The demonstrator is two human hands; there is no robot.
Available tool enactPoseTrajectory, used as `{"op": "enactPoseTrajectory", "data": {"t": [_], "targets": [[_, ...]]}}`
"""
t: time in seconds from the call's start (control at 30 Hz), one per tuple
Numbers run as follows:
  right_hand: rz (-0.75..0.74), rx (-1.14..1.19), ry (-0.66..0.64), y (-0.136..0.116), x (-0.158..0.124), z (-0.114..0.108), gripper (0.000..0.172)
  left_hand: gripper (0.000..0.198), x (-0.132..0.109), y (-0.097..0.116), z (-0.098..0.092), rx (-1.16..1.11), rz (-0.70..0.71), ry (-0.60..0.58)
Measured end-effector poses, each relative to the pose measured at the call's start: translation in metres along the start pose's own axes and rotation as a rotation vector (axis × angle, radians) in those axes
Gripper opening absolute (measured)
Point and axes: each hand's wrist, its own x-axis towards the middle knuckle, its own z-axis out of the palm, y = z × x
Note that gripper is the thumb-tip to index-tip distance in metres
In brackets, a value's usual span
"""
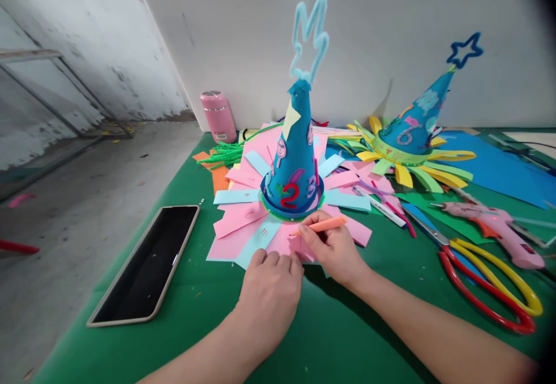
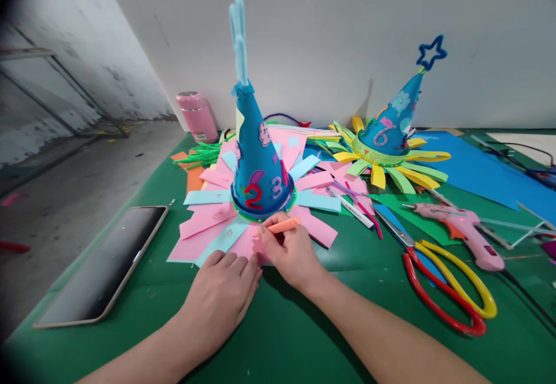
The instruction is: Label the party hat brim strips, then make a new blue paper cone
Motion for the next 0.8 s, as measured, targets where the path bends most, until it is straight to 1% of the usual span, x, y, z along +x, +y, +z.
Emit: {"op": "enactPoseTrajectory", "data": {"t": [0.17,0.5,0.67,0.8], "targets": [[0.027,0.004,-0.018,-0.0007,-0.0001,0.0018,0.014,0.013,0.0006,-0.0004,0.0001,-0.033,-0.004,-0.005],[-0.003,-0.027,-0.026,-0.0042,0.0005,0.0038,0.014,0.014,0.0011,-0.001,-0.0008,-0.028,0.009,-0.014],[0.051,-0.053,-0.057,-0.0028,-0.0004,0.0019,0.015,0.015,0.0014,-0.0015,-0.0023,-0.047,0.005,-0.035],[0.059,-0.021,-0.006,-0.0018,0.0002,0.0012,0.016,0.015,0.0011,-0.0006,-0.0023,-0.046,-0.006,-0.028]]}}
